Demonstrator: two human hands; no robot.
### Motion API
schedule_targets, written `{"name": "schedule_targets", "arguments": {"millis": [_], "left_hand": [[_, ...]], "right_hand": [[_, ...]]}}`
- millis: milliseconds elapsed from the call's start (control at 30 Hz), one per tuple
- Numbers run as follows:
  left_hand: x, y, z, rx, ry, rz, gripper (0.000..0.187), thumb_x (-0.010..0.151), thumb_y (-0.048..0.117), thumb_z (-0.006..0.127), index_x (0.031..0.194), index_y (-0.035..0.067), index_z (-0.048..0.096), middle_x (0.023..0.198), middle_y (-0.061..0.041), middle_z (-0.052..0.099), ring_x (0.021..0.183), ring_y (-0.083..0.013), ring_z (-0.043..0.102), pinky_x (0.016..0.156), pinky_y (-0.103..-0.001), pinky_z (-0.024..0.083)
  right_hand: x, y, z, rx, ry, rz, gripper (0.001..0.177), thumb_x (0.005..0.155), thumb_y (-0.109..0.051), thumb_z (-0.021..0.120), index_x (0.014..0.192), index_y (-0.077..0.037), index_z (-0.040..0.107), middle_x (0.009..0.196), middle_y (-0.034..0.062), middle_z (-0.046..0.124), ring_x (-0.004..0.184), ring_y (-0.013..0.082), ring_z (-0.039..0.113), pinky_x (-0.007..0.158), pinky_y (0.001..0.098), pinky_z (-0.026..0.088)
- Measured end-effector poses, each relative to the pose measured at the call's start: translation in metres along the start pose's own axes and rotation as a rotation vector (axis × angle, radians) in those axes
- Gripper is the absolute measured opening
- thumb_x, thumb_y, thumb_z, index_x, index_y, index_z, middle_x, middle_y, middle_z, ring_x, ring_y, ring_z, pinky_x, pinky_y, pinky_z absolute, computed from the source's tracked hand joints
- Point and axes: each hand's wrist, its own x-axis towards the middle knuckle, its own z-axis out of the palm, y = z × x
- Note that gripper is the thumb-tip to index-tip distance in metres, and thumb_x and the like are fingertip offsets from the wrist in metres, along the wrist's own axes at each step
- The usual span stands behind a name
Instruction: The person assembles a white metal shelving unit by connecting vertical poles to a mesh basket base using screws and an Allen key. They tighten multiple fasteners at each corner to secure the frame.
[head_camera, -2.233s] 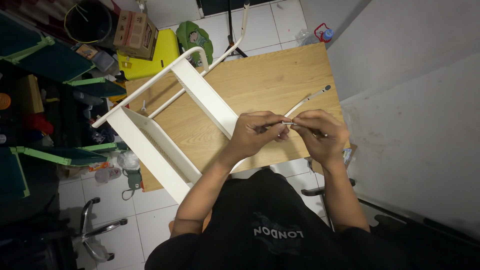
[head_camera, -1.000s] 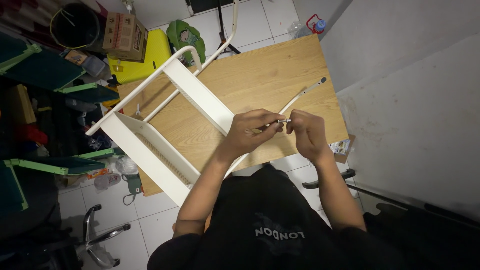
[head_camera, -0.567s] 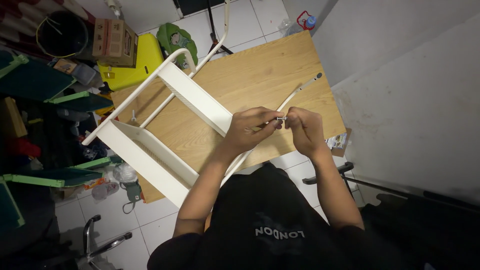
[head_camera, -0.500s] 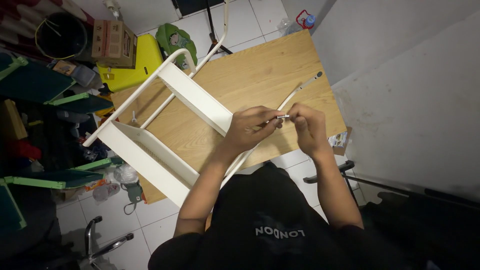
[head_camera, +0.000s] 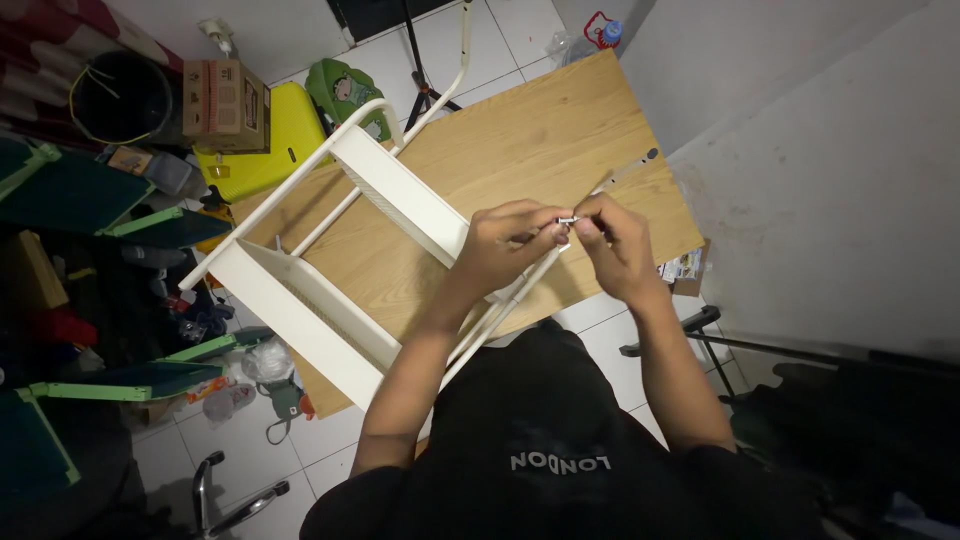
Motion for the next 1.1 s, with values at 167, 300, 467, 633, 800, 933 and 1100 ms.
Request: {"name": "schedule_targets", "arguments": {"millis": [167, 300, 467, 633, 800, 933, 1100], "left_hand": [[0.006, -0.022, -0.01, 0.012, -0.041, -0.092, 0.024, 0.099, 0.009, 0.07, 0.122, 0.0, 0.072, 0.11, -0.011, 0.075, 0.095, -0.0152, 0.076, 0.08, -0.027, 0.067], [0.018, -0.045, -0.011, 0.051, -0.111, -0.185, 0.024, 0.099, 0.009, 0.07, 0.121, 0.002, 0.073, 0.11, -0.01, 0.076, 0.096, -0.0158, 0.076, 0.078, -0.027, 0.067], [0.04, -0.095, -0.007, 0.22, -0.13, -0.317, 0.035, 0.093, 0.015, 0.071, 0.127, 0.004, 0.069, 0.114, -0.011, 0.073, 0.098, -0.0197, 0.075, 0.079, -0.031, 0.064], [0.076, -0.193, 0.001, 0.694, -0.242, -0.439, 0.046, 0.085, 0.023, 0.073, 0.128, 0.009, 0.069, 0.115, -0.013, 0.072, 0.107, -0.0312, 0.069, 0.09, -0.043, 0.055], [0.115, -0.326, 0.01, 0.875, -0.335, -0.797, 0.037, 0.089, 0.014, 0.063, 0.124, 0.009, 0.071, 0.127, -0.016, 0.07, 0.118, -0.0341, 0.066, 0.1, -0.045, 0.052], [0.108, -0.416, 0.019, 0.681, -0.089, -0.875, 0.043, 0.084, 0.009, 0.062, 0.127, 0.009, 0.069, 0.13, -0.017, 0.067, 0.123, -0.0329, 0.062, 0.106, -0.042, 0.048], [0.092, -0.475, 0.048, 0.761, 0.002, -0.683, 0.047, 0.081, 0.002, 0.058, 0.126, 0.009, 0.07, 0.136, -0.014, 0.064, 0.131, -0.0306, 0.056, 0.11, -0.04, 0.044]], "right_hand": [[0.008, -0.004, 0.002, -0.065, 0.022, 0.084, 0.013, 0.097, -0.013, 0.073, 0.101, -0.001, 0.069, 0.072, 0.0003, 0.048, 0.068, 0.0077, 0.044, 0.061, 0.026, 0.037], [0.014, 0.013, -0.006, -0.145, -0.027, 0.126, 0.011, 0.093, -0.01, 0.078, 0.1, -0.003, 0.074, 0.07, -0.0027, 0.048, 0.064, 0.0073, 0.044, 0.059, 0.0252, 0.037], [0.041, 0.104, -0.008, -0.169, 0.016, 0.269, 0.011, 0.093, -0.012, 0.08, 0.1, -0.004, 0.077, 0.061, -0.0016, 0.042, 0.059, 0.0067, 0.038, 0.054, 0.0252, 0.034], [0.076, 0.242, 0.028, -0.1, 0.237, 0.356, 0.013, 0.095, -0.016, 0.079, 0.1, -0.004, 0.079, 0.059, 0.003, 0.047, 0.057, 0.0067, 0.039, 0.052, 0.0277, 0.033], [0.088, 0.341, 0.061, -0.288, 0.221, 0.375, 0.015, 0.091, -0.017, 0.081, 0.096, -0.003, 0.079, 0.065, 0.0145, 0.064, 0.055, 0.017, 0.058, 0.059, 0.032, 0.048], [0.095, 0.389, 0.071, -0.24, 0.233, 0.339, 0.017, 0.092, -0.018, 0.075, 0.098, -0.002, 0.077, 0.077, 0.0185, 0.068, 0.062, 0.0258, 0.065, 0.061, 0.0356, 0.052], [0.099, 0.439, 0.071, -0.243, 0.18, 0.324, 0.018, 0.094, -0.015, 0.064, 0.101, -0.005, 0.078, 0.09, 0.0174, 0.072, 0.075, 0.03, 0.071, 0.069, 0.038, 0.056]]}}
